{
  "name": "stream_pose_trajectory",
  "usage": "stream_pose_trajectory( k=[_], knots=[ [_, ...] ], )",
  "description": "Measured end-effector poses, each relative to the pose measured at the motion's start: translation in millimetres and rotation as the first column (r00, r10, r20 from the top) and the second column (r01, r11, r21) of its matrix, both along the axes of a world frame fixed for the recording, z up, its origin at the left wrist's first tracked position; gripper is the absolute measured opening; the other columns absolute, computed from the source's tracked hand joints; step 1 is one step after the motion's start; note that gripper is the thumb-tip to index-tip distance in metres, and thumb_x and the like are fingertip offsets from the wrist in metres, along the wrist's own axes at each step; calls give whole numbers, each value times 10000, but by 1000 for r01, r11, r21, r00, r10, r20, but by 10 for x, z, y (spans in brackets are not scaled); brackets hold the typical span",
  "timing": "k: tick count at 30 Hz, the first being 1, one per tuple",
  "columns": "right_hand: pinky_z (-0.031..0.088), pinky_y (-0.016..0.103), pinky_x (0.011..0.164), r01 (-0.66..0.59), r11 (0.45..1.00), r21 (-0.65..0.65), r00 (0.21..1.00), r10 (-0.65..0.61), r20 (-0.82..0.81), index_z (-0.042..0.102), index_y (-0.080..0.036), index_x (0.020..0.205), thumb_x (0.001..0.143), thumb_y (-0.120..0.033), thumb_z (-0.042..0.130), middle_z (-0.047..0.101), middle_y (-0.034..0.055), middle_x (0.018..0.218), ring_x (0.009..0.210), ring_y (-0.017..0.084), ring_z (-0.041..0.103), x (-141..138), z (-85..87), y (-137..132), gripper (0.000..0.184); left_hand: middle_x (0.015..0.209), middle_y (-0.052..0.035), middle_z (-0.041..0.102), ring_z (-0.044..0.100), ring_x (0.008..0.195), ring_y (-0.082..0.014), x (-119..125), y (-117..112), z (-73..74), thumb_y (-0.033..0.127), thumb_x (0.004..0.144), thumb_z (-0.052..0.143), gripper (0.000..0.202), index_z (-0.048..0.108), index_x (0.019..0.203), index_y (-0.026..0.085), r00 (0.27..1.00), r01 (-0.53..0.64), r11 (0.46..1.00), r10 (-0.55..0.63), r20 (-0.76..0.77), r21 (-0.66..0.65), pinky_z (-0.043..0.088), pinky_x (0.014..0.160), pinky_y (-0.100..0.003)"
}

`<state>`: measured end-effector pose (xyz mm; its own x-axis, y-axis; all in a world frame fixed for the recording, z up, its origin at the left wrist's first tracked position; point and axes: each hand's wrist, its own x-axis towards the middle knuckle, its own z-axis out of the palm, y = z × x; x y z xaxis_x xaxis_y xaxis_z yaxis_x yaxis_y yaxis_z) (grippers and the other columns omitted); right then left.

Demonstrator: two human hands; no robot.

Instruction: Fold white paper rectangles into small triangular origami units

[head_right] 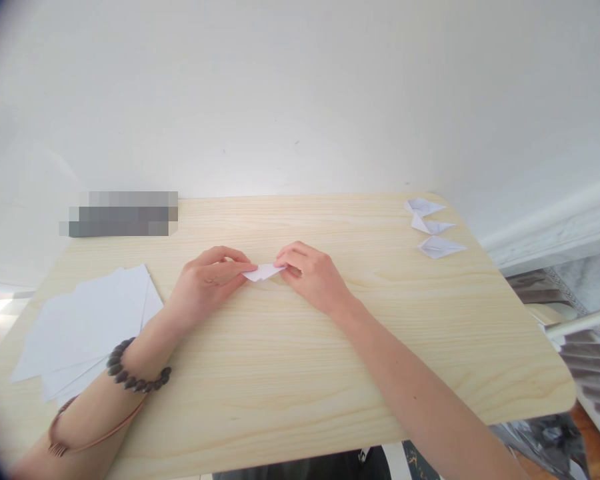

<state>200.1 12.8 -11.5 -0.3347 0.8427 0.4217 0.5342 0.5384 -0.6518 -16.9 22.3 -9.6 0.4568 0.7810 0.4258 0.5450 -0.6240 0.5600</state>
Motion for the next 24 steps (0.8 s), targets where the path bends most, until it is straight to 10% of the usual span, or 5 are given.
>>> stream_pose_trajectory(
  k=[10,16,24],
  knots=[
    [470,289,781,-174,984,-40,975,178,132,673,-207,954,811,-264,592,542,64,1001,877,147,561,67,67,-8,174,829,-55,593,506,797,-175,-27,-7,37,150,831,533,226,697,958,239,963,11,981,42,-265,196,439,697,-316],
    [438,289,753,-128,990,-64,965,139,221,690,-233,973,865,-252,526,538,47,898,824,141,520,80,71,-1,198,928,-57,585,510,845,-169,-39,-12,31,235,870,509,228,671,1028,258,963,125,991,-108,-246,55,444,724,-299],
    [411,230,639,-44,977,-210,998,53,38,640,-194,827,858,-270,539,582,8,812,721,103,523,33,63,16,130,873,-43,641,564,824,-167,-34,5,32,348,875,506,217,667,928,212,996,21,989,-33,-84,-144,448,734,-289]
  ],
)
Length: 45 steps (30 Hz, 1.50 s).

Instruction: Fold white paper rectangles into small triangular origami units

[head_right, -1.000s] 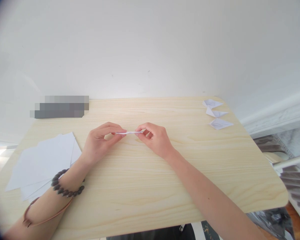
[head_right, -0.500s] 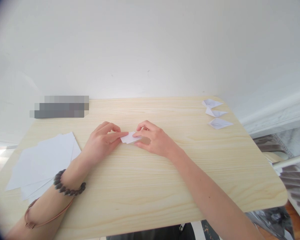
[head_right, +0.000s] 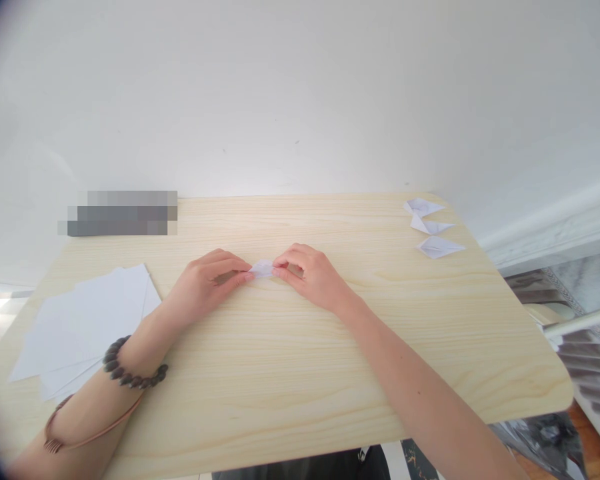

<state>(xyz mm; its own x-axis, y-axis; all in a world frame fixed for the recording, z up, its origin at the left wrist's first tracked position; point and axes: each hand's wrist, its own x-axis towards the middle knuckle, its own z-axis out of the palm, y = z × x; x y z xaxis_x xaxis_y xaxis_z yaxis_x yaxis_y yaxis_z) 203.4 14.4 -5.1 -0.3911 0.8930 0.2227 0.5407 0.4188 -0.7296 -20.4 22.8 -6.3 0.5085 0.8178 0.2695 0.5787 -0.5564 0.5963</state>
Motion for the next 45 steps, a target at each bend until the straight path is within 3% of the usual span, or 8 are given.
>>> stream_pose_trajectory(
  k=[4,10,15,19,27,31,37,45],
  knots=[
    [398,241,662,25,1000,-1,999,-25,20,617,-194,756,870,-279,513,589,6,772,739,114,515,-37,4,11,176,851,-44,637,560,804,-167,21,-16,16,341,890,473,241,663,846,199,1000,-7,1000,7,-18,5,437,723,-292],
    [384,269,698,77,997,25,990,-79,116,571,-188,725,891,-275,463,604,1,727,726,128,498,-100,11,9,216,829,-27,646,562,788,-170,69,-12,21,316,902,447,218,620,919,185,992,-48,999,47,-120,-6,430,750,-314],
    [406,290,720,152,988,-12,978,-149,144,601,-200,891,871,-290,486,628,15,784,771,154,524,-145,-12,4,147,805,-36,640,559,788,-181,105,-24,36,305,902,440,227,628,936,181,977,-79,996,85,-197,38,435,737,-323],
    [420,312,751,163,986,21,974,-164,156,572,-199,1052,860,-256,487,599,23,778,794,170,537,-155,-31,8,217,782,-30,628,542,815,-189,112,-31,25,303,887,468,209,648,917,200,974,-106,993,116,-197,58,444,729,-321],
    [407,302,712,161,985,66,976,-169,141,525,-200,862,833,-186,493,580,19,809,769,161,529,-199,-46,23,45,984,-35,590,527,926,-184,128,-61,22,260,873,496,177,611,1003,225,970,-141,985,158,-184,100,460,767,-317],
    [411,291,733,109,989,101,983,-123,136,550,-198,807,856,-190,489,579,14,804,787,151,528,-153,-46,10,79,964,-30,632,519,895,-188,116,-71,32,308,878,502,186,667,922,233,969,-67,986,100,-224,150,461,752,-313],
    [429,316,883,-79,996,51,993,74,96,625,-235,1016,811,-296,606,549,49,1063,976,168,551,8,-9,-3,215,958,-48,646,528,919,-196,89,-48,17,320,870,522,191,671,923,212,977,8,984,30,-210,177,476,762,-319],
    [474,268,711,-90,992,92,994,84,76,628,-235,1069,855,-253,546,585,41,978,788,131,588,-5,-40,13,230,863,-64,658,569,838,-179,95,-50,-10,216,900,460,184,634,927,167,983,3,965,45,-179,262,475,726,-304]
  ],
)
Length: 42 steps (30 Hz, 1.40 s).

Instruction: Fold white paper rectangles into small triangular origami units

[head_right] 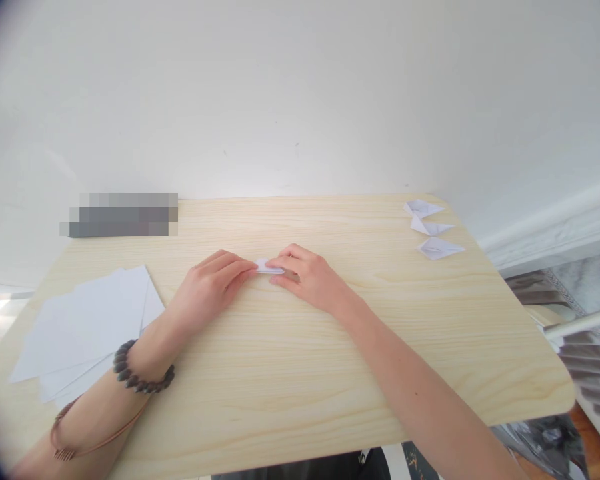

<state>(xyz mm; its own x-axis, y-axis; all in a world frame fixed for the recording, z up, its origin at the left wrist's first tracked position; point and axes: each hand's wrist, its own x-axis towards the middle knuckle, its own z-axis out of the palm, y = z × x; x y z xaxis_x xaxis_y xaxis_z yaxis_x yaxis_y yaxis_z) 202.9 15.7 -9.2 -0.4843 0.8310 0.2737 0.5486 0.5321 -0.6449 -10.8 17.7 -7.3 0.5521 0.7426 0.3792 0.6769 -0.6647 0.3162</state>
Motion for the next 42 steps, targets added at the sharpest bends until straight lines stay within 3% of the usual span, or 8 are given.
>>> stream_pose_trajectory(
  k=[6,16,21,26,30,33,36,42],
  knots=[
    [486,289,770,41,989,141,997,-31,-74,644,-217,987,905,-257,452,633,45,926,837,146,597,-67,1,-25,213,883,-50,676,590,818,-168,-12,-8,33,241,878,503,149,625,945,188,992,40,997,-48,120,66,461,742,-304],
    [478,257,678,80,984,161,990,-60,-127,665,-208,917,892,-261,482,639,34,830,732,123,586,-147,10,-71,193,808,-41,673,586,777,-162,-5,0,46,226,868,518,118,628,874,185,984,60,995,-72,160,75,449,741,-318],
    [436,251,558,252,964,84,950,-230,-211,676,-214,796,831,-315,580,644,10,731,590,107,531,-128,35,-59,144,840,-13,702,617,708,-128,-1,-31,62,301,856,538,158,656,889,199,941,-107,986,143,306,-129,481,639,-233],
    [422,259,562,257,966,15,942,-247,-225,665,-203,748,836,-310,570,653,11,715,621,119,553,-122,61,-64,168,816,21,721,646,718,-130,15,-40,115,289,836,550,158,686,813,212,899,-170,933,279,338,-318,488,637,-212],
    [435,250,560,256,964,-67,929,-265,-259,660,-191,733,830,-307,571,646,13,706,632,119,561,-127,65,-54,176,752,7,712,648,705,-141,29,-31,127,339,812,582,171,678,812,197,853,-126,870,341,396,-476,492,658,-229],
    [461,234,544,227,953,-201,897,-285,-337,654,-183,748,819,-324,580,643,7,696,595,105,565,-115,64,-52,174,740,-6,710,655,681,-148,41,-42,105,387,768,637,263,639,950,197,803,-32,797,380,459,-603,493,637,-237],
    [474,218,500,177,939,-295,876,-286,-387,658,-176,774,800,-345,599,646,6,685,565,100,577,-107,63,-67,182,780,-27,715,654,681,-162,54,-61,83,417,731,671,360,621,1009,193,801,41,751,370,471,-659,489,609,-246],
    [500,226,559,144,957,-250,917,-225,-331,664,-172,772,808,-306,586,659,13,694,608,111,601,-123,73,-87,159,805,-33,717,648,696,-175,54,-67,108,441,760,628,312,657,931,183,831,27,733,361,423,-680,471,602,-252]
  ],
)
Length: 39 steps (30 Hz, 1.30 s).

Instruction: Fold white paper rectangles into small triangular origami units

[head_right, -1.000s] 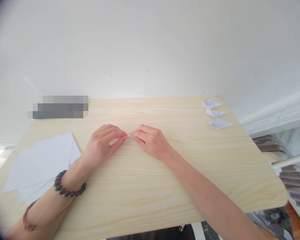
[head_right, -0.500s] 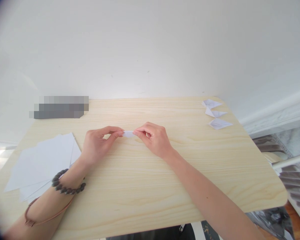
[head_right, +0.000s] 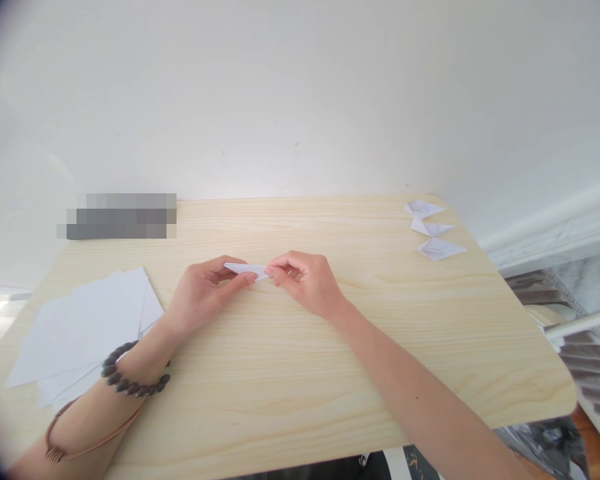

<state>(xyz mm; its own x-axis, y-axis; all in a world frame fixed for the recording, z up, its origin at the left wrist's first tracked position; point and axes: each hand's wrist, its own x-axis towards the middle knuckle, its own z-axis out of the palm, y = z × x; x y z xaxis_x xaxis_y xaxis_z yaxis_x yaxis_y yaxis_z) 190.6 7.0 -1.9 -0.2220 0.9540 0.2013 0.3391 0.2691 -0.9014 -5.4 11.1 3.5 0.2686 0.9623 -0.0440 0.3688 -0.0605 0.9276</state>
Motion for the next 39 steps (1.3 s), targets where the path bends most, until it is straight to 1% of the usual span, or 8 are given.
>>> stream_pose_trajectory(
  k=[3,9,14,18,22,27,34,39],
  knots=[
    [496,221,573,1,1000,6,1000,-1,10,655,-161,742,810,-307,582,653,13,660,593,105,596,-8,1,10,177,808,-31,717,641,703,-173,-10,18,15,450,761,623,317,663,918,178,1000,8,1000,-8,-15,-14,458,608,-246],
    [440,205,488,-19,993,-113,1000,18,-8,647,-157,806,798,-392,584,642,21,665,562,107,578,-1,-42,32,243,751,-32,716,629,714,-176,-35,58,9,486,763,603,339,704,758,163,998,-23,996,18,-65,-80,435,641,-248],
    [375,201,480,-59,997,-41,997,61,49,609,-147,708,805,-364,576,568,-1,596,518,79,484,1,-35,26,240,800,-31,716,623,743,-169,-64,77,12,468,797,571,341,704,718,164,998,57,996,-59,-34,-75,428,693,-251],
    [307,201,454,-38,999,24,995,36,98,571,-150,643,805,-361,574,490,-28,540,476,58,389,-3,-24,15,266,788,-29,719,626,740,-171,-76,84,19,463,794,579,329,711,714,172,997,65,994,-69,-44,-92,431,687,-250],
    [319,204,452,-40,997,-61,996,44,71,555,-154,650,808,-396,562,500,-26,521,469,69,421,6,-26,19,289,710,-24,707,623,681,-148,-62,86,36,455,809,565,348,697,669,165,999,37,995,-39,-21,-90,443,658,-233],
    [335,203,452,-67,987,-148,998,69,5,527,-158,665,820,-423,539,506,-28,517,463,73,437,28,-29,38,307,754,-13,700,643,666,-138,-51,75,39,418,824,564,260,646,823,171,977,25,991,4,215,-131,501,681,-251],
    [236,217,454,-126,992,-3,987,125,97,446,-163,568,852,-353,493,342,-52,514,476,55,289,36,4,43,345,709,-14,677,643,690,-133,-73,52,33,381,847,544,250,631,775,158,975,22,992,6,221,-127,510,699,-244],
    [186,227,442,-126,992,11,985,124,124,314,-171,506,838,-355,503,245,-59,487,469,52,221,42,-2,30,424,812,-28,677,640,768,-152,-38,56,0,360,842,560,224,587,964,175,953,85,990,-48,298,-114,540,683,-266]
  ],
)
